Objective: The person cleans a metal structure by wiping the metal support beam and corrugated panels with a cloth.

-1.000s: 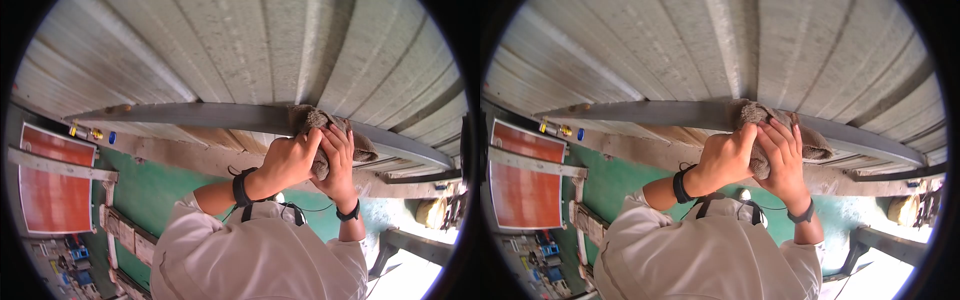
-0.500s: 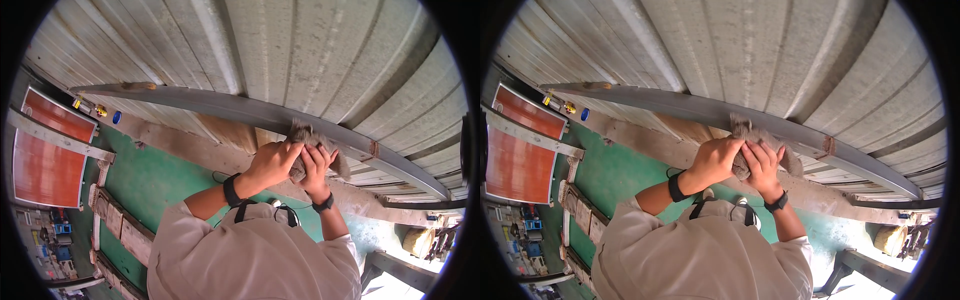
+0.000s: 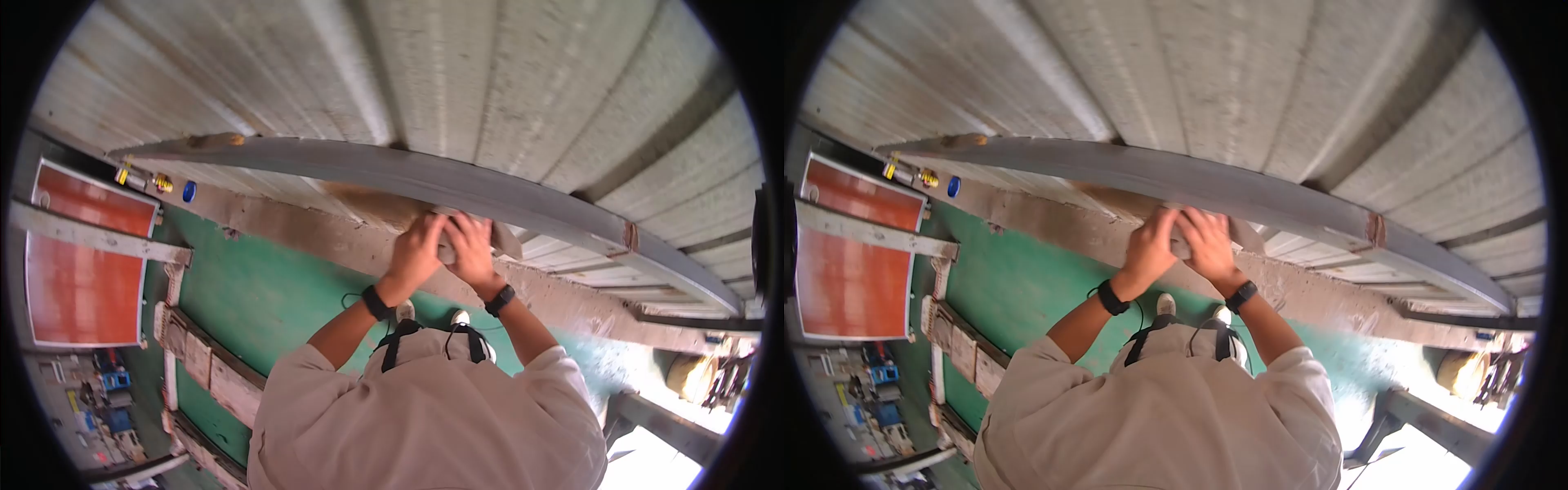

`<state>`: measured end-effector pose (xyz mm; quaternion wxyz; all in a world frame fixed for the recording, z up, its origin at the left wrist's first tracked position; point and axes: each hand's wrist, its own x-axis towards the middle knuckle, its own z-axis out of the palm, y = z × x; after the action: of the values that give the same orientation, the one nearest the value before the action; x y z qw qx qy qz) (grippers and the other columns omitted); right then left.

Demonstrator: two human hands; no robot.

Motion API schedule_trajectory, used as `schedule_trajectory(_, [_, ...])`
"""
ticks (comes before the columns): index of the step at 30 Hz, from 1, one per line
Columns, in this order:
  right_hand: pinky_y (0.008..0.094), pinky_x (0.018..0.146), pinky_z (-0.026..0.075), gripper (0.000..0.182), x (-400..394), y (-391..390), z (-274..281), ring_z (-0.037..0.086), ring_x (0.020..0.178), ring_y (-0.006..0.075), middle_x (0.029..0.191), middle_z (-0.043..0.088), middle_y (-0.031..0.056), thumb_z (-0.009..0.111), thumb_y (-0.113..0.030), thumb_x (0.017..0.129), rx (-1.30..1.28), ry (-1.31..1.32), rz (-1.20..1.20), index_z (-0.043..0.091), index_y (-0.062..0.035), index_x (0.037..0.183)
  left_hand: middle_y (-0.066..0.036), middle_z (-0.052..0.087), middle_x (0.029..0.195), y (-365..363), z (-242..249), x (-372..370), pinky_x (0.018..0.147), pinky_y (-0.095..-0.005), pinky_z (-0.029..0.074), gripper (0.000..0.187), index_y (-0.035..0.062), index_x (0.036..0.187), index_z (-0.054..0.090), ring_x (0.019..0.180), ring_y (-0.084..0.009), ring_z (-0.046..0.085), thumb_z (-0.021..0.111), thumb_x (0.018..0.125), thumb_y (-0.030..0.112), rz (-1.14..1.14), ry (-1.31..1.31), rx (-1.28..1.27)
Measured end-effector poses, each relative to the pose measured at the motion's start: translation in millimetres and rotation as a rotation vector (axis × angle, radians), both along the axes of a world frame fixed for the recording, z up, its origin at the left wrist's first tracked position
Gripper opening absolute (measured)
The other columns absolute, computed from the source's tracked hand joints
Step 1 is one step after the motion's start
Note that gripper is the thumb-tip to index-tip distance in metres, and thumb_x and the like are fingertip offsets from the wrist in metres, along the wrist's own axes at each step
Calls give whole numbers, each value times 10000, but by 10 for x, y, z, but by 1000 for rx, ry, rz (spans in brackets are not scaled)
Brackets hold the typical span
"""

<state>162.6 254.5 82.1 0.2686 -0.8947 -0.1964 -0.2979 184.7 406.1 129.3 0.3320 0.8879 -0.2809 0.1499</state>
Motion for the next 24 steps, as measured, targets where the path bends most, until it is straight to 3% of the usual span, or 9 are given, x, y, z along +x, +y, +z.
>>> schedule_trajectory(2, [482, 1020, 340, 873, 50, 76, 218, 434, 1271, 300, 1389, 448, 101, 783, -94, 540, -36, 95, 92, 471, -97, 1356, -181, 600, 1127, 99, 106, 4, 764, -425, 546, 614, 44, 1272, 484, 1006, -376, 617, 715, 703, 56, 42, -93, 14])
schedule_trajectory(4, [451, 1014, 365, 889, 59, 44, 406, 454, 1266, 290, 1388, 471, 93, 763, -71, 516, 13, 69, 134, 482, -95, 1360, -198, 612, 1106, 55, 143, 17, 778, -421, 542, 608, 31, 1249, 490, 996, -383, 623, 743, 697, 67, 61, -92, 3])
schedule_trajectory(11, [401, 949, 429, 685, -187, -714, 460, 564, 1149, 245, 1282, 581, 48, 700, -103, 597, 41, -212, 32, 588, -108, 1273, -197, 622, 1031, -654, 255, -110, 719, -437, 541, 549, 31, 1174, 508, 889, -381, 642, 752, 683, 67, -118, -207, -150])
schedule_trajectory(15, [430, 926, 456, 578, -275, -973, -101, 567, 1114, 293, 1237, 588, 91, 729, -148, 664, 80, -258, -61, 599, -89, 1224, -152, 610, 946, -971, 2, -156, 683, -419, 545, 460, 48, 1076, 517, 816, -350, 638, 728, 669, 72, -133, -197, -28])
schedule_trajectory(19, [471, 984, 442, 639, -397, -961, -488, 540, 1149, 358, 1275, 545, 150, 772, -139, 638, 101, -193, -104, 559, -59, 1235, -163, 628, 960, -994, -334, -180, 697, -431, 538, 450, 28, 1062, 527, 832, -349, 642, 750, 676, 89, -185, -161, 96])
schedule_trajectory(24, [494, 1070, 381, 698, -637, -916, -767, 442, 1269, 417, 1338, 480, 192, 787, -69, 628, 210, 117, -134, 522, -24, 1272, -184, 634, 981, -1072, -657, -289, 686, -441, 528, 447, 28, 1078, 481, 876, -368, 640, 700, 689, 52, -165, 106, 212])
